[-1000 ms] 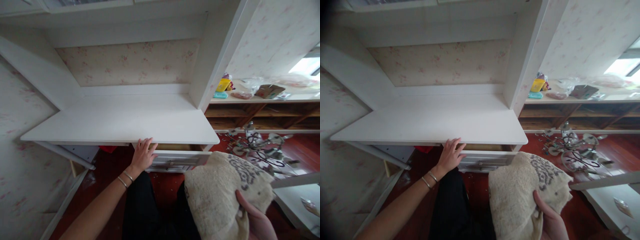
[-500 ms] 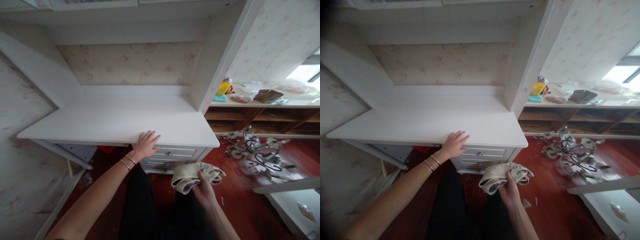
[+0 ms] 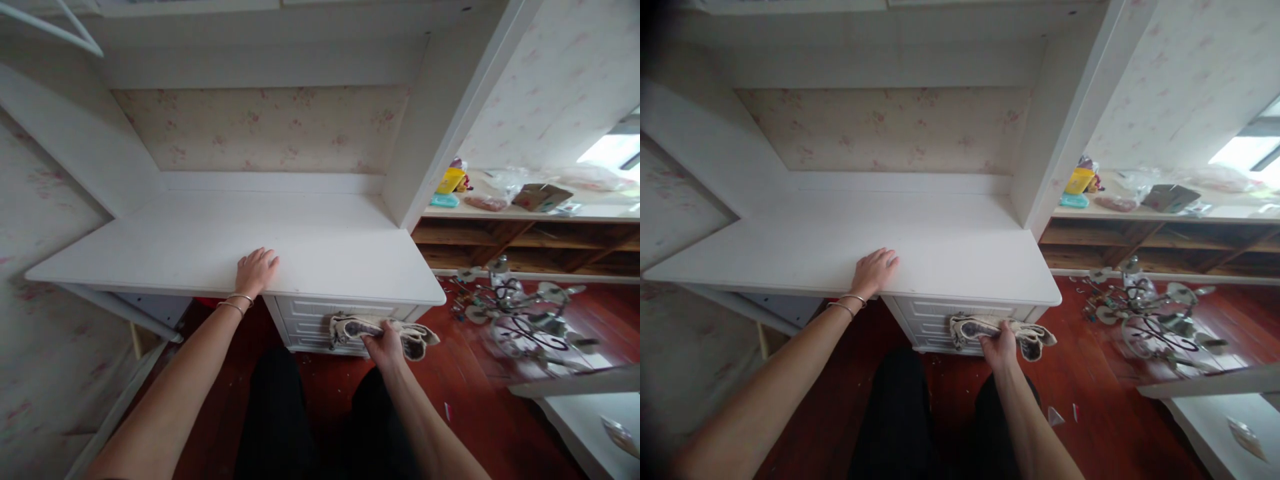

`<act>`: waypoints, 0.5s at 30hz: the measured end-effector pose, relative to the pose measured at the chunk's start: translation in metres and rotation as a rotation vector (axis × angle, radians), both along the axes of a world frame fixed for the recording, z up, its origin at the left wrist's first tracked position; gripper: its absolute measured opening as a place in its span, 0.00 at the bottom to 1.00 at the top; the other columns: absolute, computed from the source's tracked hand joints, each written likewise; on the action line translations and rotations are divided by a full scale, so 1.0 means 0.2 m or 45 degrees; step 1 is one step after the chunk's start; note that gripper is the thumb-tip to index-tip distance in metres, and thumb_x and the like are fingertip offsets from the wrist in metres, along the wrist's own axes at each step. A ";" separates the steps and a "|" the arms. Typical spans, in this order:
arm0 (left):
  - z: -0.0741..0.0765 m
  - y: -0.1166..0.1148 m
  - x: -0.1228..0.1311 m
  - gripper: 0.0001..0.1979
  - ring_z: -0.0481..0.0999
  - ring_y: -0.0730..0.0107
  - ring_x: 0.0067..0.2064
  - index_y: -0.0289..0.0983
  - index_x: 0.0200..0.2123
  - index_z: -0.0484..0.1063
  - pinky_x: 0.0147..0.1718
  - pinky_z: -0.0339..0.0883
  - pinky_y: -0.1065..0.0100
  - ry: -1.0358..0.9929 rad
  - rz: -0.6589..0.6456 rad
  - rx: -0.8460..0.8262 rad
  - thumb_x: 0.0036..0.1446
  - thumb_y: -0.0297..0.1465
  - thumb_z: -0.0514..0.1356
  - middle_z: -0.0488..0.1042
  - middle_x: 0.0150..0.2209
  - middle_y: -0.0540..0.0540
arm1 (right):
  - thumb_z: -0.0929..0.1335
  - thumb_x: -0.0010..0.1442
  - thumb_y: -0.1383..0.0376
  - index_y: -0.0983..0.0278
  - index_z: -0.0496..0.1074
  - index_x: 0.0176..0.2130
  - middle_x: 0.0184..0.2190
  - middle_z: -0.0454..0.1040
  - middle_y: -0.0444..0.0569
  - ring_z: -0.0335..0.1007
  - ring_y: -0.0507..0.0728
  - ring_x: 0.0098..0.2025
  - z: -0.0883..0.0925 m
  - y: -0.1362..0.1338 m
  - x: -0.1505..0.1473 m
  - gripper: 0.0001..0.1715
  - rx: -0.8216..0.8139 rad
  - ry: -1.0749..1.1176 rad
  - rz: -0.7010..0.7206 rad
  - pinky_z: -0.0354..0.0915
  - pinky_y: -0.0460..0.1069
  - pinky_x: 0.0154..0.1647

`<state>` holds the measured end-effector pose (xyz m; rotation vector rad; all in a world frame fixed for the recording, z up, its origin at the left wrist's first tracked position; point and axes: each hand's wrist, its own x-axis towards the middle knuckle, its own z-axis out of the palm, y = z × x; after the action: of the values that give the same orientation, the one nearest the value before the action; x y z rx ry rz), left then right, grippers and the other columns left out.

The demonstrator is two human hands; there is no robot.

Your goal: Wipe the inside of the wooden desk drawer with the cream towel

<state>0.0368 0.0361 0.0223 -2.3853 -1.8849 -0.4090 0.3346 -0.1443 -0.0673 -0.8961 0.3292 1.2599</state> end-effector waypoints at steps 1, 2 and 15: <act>0.00 0.00 0.00 0.21 0.62 0.58 0.65 0.43 0.58 0.70 0.62 0.55 0.51 0.001 0.001 0.009 0.70 0.43 0.48 0.67 0.63 0.41 | 0.57 0.69 0.71 0.65 0.68 0.58 0.36 0.81 0.48 0.77 0.57 0.31 -0.01 0.01 -0.01 0.22 0.006 -0.012 -0.014 0.76 0.55 0.39; 0.00 0.00 0.00 0.20 0.62 0.59 0.64 0.44 0.58 0.70 0.62 0.55 0.52 0.000 0.004 0.012 0.70 0.42 0.48 0.67 0.63 0.42 | 0.57 0.69 0.70 0.65 0.68 0.58 0.36 0.81 0.47 0.77 0.57 0.31 -0.02 0.03 -0.02 0.22 0.005 -0.019 -0.028 0.76 0.54 0.39; 0.00 -0.01 0.00 0.20 0.64 0.58 0.63 0.44 0.58 0.71 0.62 0.55 0.55 -0.019 0.016 0.028 0.69 0.41 0.49 0.67 0.63 0.43 | 0.61 0.68 0.67 0.61 0.70 0.56 0.32 0.82 0.44 0.79 0.57 0.33 -0.21 0.07 -0.36 0.19 -0.031 -0.033 0.067 0.75 0.54 0.40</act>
<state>0.0375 0.0343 0.0217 -2.3619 -1.8909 -0.4453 0.2631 -0.1313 -0.1090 -0.9464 0.3024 1.2943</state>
